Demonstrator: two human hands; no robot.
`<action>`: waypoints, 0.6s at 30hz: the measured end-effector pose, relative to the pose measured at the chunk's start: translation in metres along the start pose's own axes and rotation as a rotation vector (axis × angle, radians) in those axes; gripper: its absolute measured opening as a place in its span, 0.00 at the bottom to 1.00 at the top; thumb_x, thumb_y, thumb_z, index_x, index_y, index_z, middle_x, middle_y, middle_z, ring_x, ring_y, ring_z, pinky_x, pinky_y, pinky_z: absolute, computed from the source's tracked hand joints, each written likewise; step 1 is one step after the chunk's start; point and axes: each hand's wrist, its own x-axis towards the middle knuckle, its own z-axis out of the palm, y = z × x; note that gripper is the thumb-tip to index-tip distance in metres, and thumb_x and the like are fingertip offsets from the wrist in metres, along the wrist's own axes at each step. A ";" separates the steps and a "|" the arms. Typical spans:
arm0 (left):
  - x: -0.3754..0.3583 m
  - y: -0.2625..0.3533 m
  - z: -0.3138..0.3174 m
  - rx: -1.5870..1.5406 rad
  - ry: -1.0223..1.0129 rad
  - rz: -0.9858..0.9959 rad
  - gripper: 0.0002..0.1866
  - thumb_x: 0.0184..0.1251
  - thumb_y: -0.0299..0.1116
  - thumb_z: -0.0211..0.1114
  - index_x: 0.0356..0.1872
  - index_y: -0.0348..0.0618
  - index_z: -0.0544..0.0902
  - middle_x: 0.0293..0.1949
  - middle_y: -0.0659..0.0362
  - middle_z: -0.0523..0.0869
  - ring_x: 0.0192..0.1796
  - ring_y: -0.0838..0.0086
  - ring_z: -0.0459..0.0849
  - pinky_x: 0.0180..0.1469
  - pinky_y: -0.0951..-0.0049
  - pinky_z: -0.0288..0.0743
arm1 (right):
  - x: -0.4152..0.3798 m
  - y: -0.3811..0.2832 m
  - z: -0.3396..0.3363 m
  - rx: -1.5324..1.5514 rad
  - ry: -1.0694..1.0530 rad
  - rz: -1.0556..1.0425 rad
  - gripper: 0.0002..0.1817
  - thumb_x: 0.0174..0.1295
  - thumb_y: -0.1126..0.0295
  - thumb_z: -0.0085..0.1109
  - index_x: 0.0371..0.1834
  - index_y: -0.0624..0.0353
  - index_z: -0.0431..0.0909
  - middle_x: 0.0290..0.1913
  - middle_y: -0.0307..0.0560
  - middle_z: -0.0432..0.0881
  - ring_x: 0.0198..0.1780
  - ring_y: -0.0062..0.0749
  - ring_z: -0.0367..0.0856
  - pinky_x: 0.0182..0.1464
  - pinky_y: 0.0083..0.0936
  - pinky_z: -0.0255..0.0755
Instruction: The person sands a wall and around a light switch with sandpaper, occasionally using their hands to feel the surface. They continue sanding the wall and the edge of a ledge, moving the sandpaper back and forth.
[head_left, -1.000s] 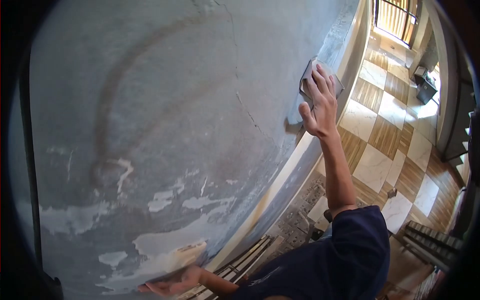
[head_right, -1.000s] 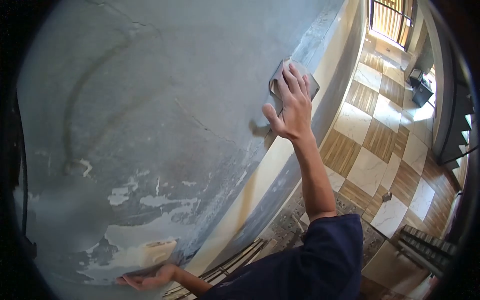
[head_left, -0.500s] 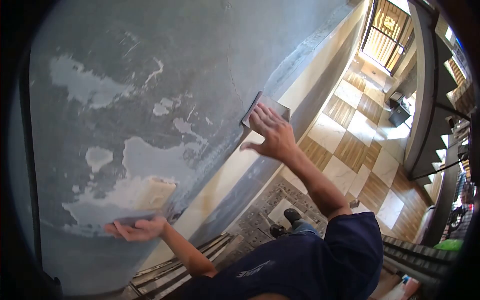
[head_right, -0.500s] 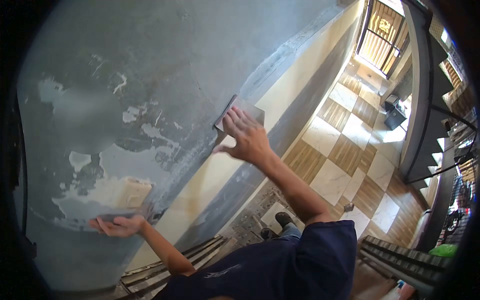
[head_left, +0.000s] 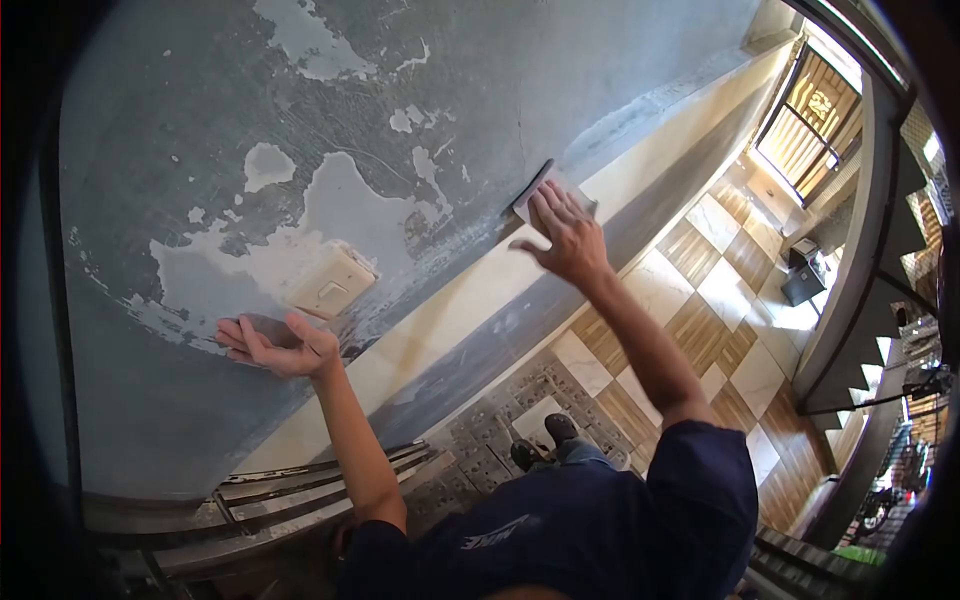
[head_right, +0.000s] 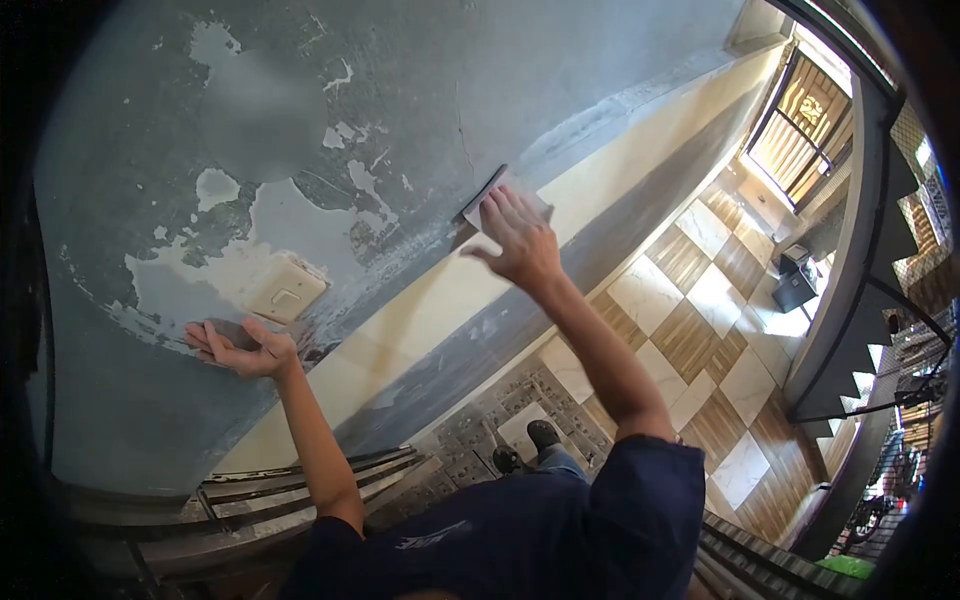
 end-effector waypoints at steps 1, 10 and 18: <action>-0.001 -0.001 -0.002 -0.005 -0.009 -0.004 0.31 0.74 0.44 0.53 0.65 0.25 0.66 0.71 0.30 0.63 0.79 0.42 0.53 0.80 0.48 0.29 | 0.002 0.015 0.001 -0.054 -0.018 -0.069 0.38 0.60 0.42 0.65 0.62 0.65 0.75 0.67 0.58 0.75 0.72 0.50 0.69 0.70 0.43 0.69; -0.002 0.000 -0.003 -0.012 -0.009 0.029 0.32 0.74 0.45 0.55 0.66 0.25 0.66 0.71 0.34 0.67 0.80 0.48 0.53 0.80 0.51 0.30 | 0.034 0.066 0.016 -0.279 -0.006 -0.119 0.13 0.61 0.71 0.59 0.49 0.55 0.84 0.58 0.48 0.83 0.63 0.44 0.78 0.64 0.39 0.73; -0.003 0.003 -0.004 0.020 0.019 -0.007 0.31 0.74 0.46 0.54 0.66 0.26 0.68 0.70 0.35 0.68 0.79 0.47 0.56 0.79 0.49 0.32 | 0.051 0.058 0.005 -0.368 -0.224 0.043 0.16 0.64 0.72 0.51 0.51 0.45 0.85 0.61 0.46 0.81 0.65 0.43 0.76 0.61 0.35 0.73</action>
